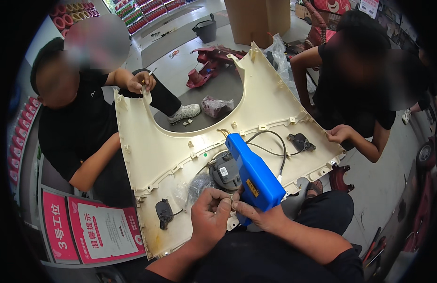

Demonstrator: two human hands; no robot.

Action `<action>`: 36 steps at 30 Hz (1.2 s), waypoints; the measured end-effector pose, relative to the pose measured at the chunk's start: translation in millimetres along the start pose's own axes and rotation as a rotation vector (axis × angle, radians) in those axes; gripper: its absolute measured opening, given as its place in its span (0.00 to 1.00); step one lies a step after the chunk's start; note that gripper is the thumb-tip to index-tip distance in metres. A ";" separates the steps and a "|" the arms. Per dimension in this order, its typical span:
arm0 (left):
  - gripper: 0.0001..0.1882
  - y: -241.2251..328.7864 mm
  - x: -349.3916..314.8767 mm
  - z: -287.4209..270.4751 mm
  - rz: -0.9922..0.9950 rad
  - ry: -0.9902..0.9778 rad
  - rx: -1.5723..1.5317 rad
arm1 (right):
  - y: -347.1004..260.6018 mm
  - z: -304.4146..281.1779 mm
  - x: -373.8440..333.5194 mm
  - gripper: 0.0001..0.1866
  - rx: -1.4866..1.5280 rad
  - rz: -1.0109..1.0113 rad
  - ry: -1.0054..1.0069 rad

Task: The person uses a blue heat gun to apply heat to a large beige plastic vehicle part while seated on the floor. They then use a power drill to fasten components onto the part. Two other people assist by holding the part steady.

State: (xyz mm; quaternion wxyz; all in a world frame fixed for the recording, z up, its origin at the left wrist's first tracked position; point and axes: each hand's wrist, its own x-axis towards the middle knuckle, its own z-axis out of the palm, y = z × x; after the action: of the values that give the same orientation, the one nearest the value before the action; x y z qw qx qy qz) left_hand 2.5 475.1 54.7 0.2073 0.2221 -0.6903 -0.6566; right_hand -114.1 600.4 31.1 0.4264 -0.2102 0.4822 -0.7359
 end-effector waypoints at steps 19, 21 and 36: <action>0.13 7.6 -1.5 -11.4 -0.253 -0.191 -0.354 | -12.9 -7.1 -4.8 0.20 -0.044 -0.123 0.023; 0.13 -0.2 -1.6 -12.9 -0.221 -0.205 -0.381 | -11.7 -4.6 -6.1 0.19 -0.074 -0.103 0.059; 0.08 -5.8 -3.5 -9.7 -0.050 -0.185 -0.081 | -2.6 -4.1 -5.1 0.22 0.140 0.037 0.068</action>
State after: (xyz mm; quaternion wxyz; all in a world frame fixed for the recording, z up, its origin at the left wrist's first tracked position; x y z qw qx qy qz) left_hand 11.2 469.0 49.4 0.1351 0.1693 -0.6735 -0.7067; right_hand -115.4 607.2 32.0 0.4369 -0.1462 0.4476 -0.7665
